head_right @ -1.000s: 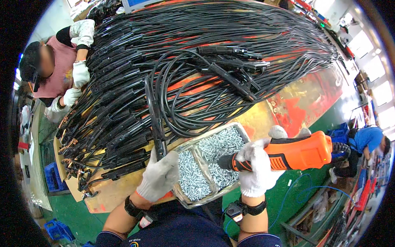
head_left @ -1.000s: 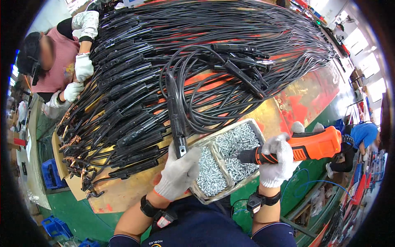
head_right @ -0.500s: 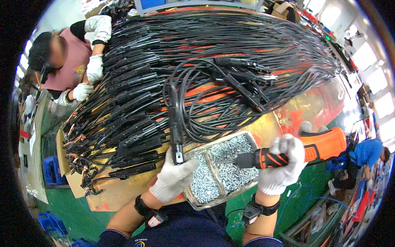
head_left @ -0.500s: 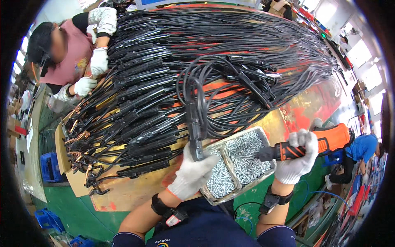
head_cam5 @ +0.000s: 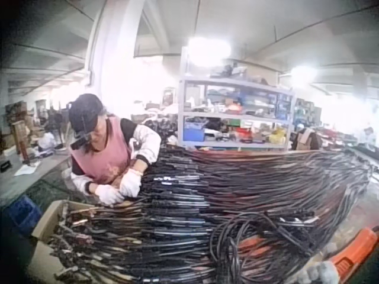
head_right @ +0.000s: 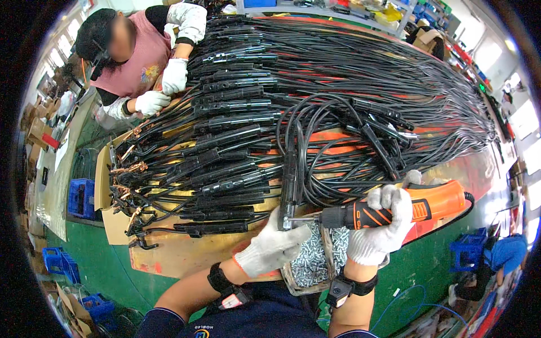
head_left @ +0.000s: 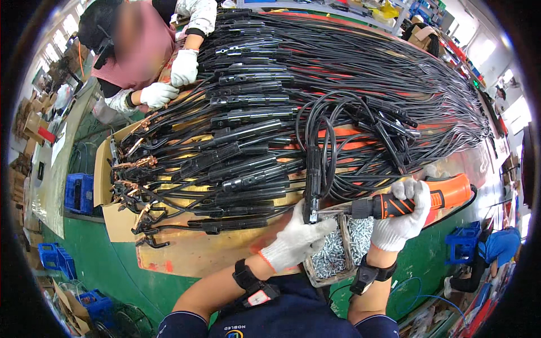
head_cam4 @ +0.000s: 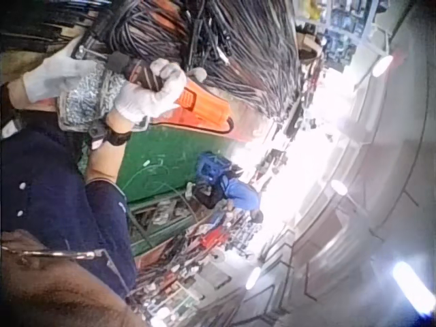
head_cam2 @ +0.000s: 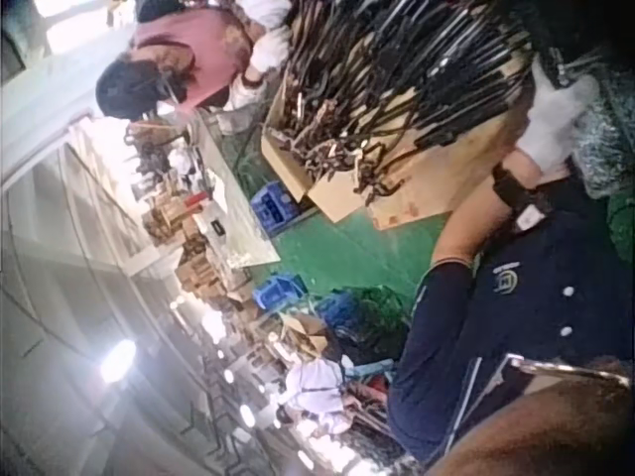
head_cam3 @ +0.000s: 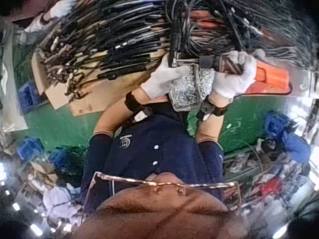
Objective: The person is assembling black electrical cables by using an electric screwdriver to attach connectors or components.
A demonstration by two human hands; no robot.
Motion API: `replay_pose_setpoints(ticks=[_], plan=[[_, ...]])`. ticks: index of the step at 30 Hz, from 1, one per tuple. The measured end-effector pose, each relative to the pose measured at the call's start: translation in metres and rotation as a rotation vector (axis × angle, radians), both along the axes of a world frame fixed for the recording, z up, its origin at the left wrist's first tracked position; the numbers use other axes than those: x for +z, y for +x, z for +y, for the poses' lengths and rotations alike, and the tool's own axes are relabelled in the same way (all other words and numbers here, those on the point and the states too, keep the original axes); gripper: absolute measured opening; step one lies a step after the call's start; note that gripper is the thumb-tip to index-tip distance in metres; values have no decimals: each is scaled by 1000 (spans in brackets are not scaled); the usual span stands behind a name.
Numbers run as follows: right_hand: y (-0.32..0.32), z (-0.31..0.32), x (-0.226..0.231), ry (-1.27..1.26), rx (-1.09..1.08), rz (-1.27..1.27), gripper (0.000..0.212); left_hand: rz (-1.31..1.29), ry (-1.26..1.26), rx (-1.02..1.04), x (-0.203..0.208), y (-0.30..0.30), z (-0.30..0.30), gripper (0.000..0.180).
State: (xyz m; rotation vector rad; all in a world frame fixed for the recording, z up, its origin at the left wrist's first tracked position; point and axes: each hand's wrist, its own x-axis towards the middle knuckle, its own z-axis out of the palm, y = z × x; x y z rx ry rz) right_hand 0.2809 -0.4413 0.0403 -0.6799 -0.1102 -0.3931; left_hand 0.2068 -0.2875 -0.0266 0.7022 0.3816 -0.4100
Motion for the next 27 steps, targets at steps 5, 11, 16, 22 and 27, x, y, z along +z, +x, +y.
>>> replay_pose_setpoints(ticks=[5,11,16,22,27], plan=[[-7,-2,-6,-115,-29,52,13,16,41,-7,5,-2,0,76],[-11,11,9,-220,-1,-20,20,18,86,-12,6,-1,-3,77],[-12,36,44,-365,107,-83,47,19,132,25,4,-1,-6,79],[-14,53,54,-580,123,12,64,9,96,-14,5,0,-4,68],[-12,57,44,-432,109,157,59,8,112,0,1,-1,-5,62]])
